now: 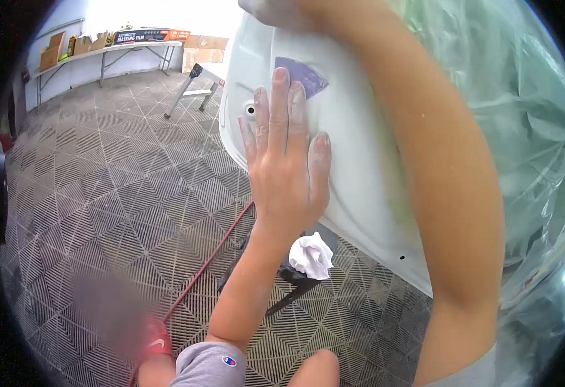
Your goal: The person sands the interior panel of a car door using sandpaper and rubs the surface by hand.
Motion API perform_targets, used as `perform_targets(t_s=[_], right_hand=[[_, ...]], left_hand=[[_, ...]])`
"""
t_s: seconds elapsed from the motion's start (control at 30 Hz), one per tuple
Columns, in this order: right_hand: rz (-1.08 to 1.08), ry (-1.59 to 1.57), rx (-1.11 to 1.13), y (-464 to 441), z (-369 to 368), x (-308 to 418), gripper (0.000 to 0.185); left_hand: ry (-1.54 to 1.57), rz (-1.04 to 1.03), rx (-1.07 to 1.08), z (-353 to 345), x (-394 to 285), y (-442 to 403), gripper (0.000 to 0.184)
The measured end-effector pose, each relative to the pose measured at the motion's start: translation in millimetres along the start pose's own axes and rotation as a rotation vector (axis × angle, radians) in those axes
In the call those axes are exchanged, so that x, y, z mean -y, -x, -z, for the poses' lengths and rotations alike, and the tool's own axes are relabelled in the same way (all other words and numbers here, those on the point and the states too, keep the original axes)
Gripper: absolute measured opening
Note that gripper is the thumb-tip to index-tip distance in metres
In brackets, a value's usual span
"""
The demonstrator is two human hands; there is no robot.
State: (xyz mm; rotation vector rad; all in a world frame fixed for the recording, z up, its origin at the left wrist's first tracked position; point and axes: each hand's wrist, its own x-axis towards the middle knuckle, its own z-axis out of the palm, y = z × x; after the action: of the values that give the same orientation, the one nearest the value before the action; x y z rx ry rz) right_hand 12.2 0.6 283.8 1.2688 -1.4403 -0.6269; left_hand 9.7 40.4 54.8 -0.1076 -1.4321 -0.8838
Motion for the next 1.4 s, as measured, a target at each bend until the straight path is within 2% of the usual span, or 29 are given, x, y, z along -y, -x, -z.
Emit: perform_targets(t_s=[0.1, 0.2, 0.27, 0.33, 0.43, 0.53, 0.6, 0.8, 0.9, 1.0, 1.03, 1.07, 1.17, 1.2, 1.27, 1.4], right_hand=[[-0.021, 0.051, -0.011, 0.3, -1.5, 1.6, 0.026], [0.046, 0.073, -0.024, -1.8, 9.0, 6.1, 0.025], [0.023, 0.001, 0.003, -5.2, 2.2, -1.9, 0.024], [0.028, -0.005, -0.02, -5.3, -0.8, -0.9, 0.024], [0.046, 0.002, -0.041, -1.3, 3.1, 4.1, 0.024], [0.058, 0.02, -0.049, -2.7, 8.6, 17.0, 0.025], [0.042, 0.038, -0.053, -6.5, 9.8, 14.7, 0.025], [0.108, -0.01, -0.067, -2.8, 3.2, 3.5, 0.024], [0.094, 0.016, -0.022, -3.6, 3.9, 10.0, 0.023], [-0.107, -0.254, 0.306, 13.3, 12.5, 23.7, 0.02], [0.053, -0.235, 0.336, 29.7, 15.4, 31.7, 0.012], [0.214, -0.213, 0.358, 44.9, 19.4, 39.4, 0.02], [0.293, -0.329, 0.479, 87.8, 38.1, 63.1, 0.024], [0.287, -0.306, 0.482, 98.3, 42.7, 71.9, 0.024], [0.174, -0.091, 0.532, 114.0, 49.0, 88.0, 0.026], [0.126, 0.061, 0.569, 111.8, 46.7, 102.1, 0.029]], left_hand=[[0.038, 0.036, 0.044, -6.9, -16.4, 38.1, 0.067], [0.058, 0.051, 0.059, -14.4, -32.1, 74.6, 0.07], [0.042, 0.046, 0.038, -17.2, -28.3, 71.4, 0.072], [0.014, 0.071, 0.042, -0.3, -13.2, 13.3, 0.074], [0.098, 0.076, -0.035, -0.4, 3.3, -17.0, 0.074], [0.185, 0.128, 0.041, -5.5, -16.7, 39.2, 0.073], [0.228, 0.138, 0.012, -5.2, -30.7, 58.7, 0.073], [0.379, 0.09, -0.056, -9.0, -6.0, 13.3, 0.073], [0.459, 0.074, -0.105, -19.1, -9.9, 42.6, 0.079], [0.569, 0.128, -0.194, -29.3, -24.2, 64.3, 0.08], [0.593, 0.126, -0.192, -27.6, -23.2, 66.2, 0.078], [0.616, 0.115, -0.192, -27.0, -21.9, 66.7, 0.077], [0.712, 0.142, -0.106, -30.7, -24.7, 86.4, 0.069], [0.744, 0.144, -0.078, -30.4, -25.5, 88.6, 0.067], [1.108, 0.282, -0.337, -22.8, -28.1, 81.1, 0.056], [1.185, 0.224, -0.358, -2.1, 3.5, 67.2, 0.047]])
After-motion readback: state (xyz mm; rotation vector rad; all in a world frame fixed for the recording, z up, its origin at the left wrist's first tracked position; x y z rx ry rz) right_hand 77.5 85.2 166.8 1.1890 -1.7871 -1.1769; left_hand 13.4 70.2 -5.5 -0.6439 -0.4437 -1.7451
